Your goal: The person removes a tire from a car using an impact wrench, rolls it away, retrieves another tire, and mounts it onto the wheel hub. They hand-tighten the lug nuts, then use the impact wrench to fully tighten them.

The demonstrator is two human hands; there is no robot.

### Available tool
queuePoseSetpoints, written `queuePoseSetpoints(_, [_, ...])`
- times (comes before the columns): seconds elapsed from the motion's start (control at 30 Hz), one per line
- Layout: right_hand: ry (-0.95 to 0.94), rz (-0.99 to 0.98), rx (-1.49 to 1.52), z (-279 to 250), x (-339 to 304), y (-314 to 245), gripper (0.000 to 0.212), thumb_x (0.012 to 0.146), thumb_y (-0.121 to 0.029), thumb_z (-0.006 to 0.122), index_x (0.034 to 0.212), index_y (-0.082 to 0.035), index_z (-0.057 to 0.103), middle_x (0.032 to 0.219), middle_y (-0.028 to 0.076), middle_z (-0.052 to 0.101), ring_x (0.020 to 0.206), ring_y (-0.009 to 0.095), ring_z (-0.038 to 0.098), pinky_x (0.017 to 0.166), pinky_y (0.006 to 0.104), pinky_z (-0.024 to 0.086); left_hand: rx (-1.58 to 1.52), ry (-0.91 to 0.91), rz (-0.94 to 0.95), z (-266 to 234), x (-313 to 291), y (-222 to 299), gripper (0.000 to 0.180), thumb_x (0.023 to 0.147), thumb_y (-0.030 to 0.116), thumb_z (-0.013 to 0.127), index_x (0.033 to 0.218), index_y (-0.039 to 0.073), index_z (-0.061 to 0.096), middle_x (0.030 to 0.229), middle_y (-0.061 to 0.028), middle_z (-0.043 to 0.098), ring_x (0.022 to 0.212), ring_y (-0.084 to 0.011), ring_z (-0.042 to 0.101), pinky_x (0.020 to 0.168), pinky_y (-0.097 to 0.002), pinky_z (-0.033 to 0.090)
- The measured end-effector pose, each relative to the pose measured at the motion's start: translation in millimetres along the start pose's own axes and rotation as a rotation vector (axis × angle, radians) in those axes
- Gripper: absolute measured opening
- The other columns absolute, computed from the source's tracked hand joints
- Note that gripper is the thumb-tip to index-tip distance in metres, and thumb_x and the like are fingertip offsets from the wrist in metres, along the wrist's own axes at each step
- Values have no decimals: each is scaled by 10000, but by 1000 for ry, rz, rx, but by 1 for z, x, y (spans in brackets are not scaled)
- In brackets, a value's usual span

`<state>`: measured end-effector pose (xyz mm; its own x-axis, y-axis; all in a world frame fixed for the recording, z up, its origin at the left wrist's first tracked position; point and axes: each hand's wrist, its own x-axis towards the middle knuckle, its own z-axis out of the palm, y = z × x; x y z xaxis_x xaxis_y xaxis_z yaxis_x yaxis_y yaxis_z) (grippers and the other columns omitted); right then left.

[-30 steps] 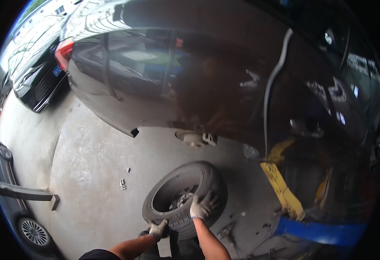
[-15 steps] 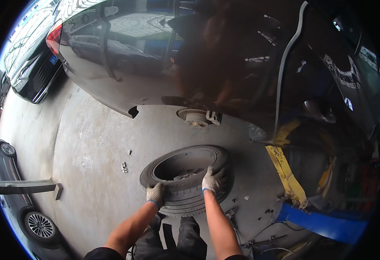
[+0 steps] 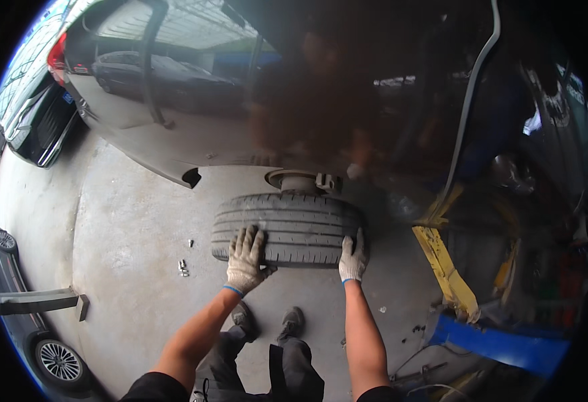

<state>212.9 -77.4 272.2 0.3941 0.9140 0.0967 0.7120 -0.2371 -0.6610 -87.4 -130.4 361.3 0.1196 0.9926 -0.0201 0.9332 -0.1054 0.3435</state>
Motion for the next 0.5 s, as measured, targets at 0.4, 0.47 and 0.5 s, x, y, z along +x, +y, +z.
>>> queuePoseSetpoints(0.4, [360,107,79,9,-65,-18,401,978,-333,587,1179,13,610,1156,211,639,1101,294,597,971,407,443,-90,573,141,74,-14,-31,559,646,186,864,1111,58,581,1116,-145,566,1044,-354,545,920,-485,434])
queuePoseSetpoints(0.47, [56,522,487,68,-160,53,385,964,-378,576,942,-11,690,909,189,692,919,327,648,867,429,484,-156,332,333,118,-46,-36,318,700,256,831,905,99,645,900,-61,618,848,-296,589,730,-436,462])
queuePoseSetpoints(0.5, [-301,515,282,93,-183,66,430,946,-436,566,966,-28,702,952,170,706,953,335,652,884,416,485,-212,226,351,129,-43,-35,296,734,288,802,907,100,654,883,-74,631,812,-302,612,692,-435,478])
